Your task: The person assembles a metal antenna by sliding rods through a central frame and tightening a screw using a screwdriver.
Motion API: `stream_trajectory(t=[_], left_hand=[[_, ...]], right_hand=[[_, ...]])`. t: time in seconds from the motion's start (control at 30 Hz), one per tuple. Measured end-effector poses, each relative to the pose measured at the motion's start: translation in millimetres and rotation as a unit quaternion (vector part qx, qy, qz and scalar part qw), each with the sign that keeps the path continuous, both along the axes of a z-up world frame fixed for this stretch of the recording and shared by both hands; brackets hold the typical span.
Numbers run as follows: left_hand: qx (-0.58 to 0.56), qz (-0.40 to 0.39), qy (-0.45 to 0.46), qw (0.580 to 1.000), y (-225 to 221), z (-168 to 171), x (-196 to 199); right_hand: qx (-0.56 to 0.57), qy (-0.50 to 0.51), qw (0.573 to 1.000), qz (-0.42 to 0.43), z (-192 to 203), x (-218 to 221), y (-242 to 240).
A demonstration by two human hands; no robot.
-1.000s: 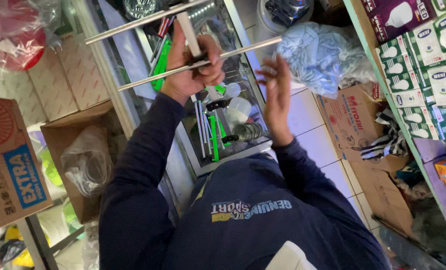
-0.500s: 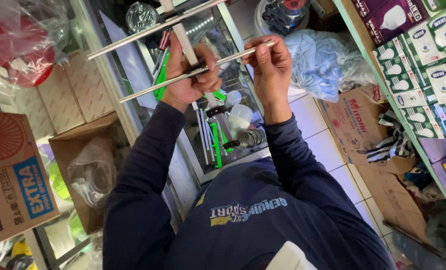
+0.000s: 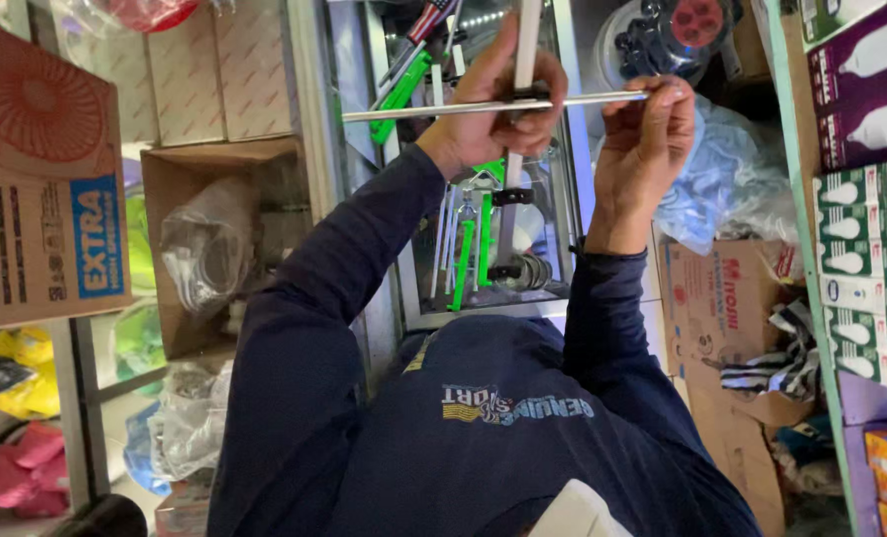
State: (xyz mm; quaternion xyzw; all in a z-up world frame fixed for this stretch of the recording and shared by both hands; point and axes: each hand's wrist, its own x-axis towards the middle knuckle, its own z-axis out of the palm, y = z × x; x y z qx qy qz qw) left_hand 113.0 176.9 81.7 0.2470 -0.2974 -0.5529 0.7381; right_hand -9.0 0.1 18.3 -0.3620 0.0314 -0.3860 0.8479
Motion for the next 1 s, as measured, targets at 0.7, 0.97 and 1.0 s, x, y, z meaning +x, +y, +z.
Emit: stream_trajectory(t=[0.7,0.97,1.0], left_hand=[[0.009,0.001,0.024,1.000,-4.0,0.5,-6.7],[0.013,0.019,0.004,1.000,-3.9,-2.9,-5.2],[0.011,0.025,-0.007,1.000,-3.2,-2.9,-4.1]], right_hand=[[0.057,-0.042,0.997,0.006,-20.5,3.4,-17.0],[0.059,-0.015,0.998,0.016,-20.5,-1.4,-17.1],[0.047,-0.009,0.999,0.025,-21.4,-1.9,-17.7]])
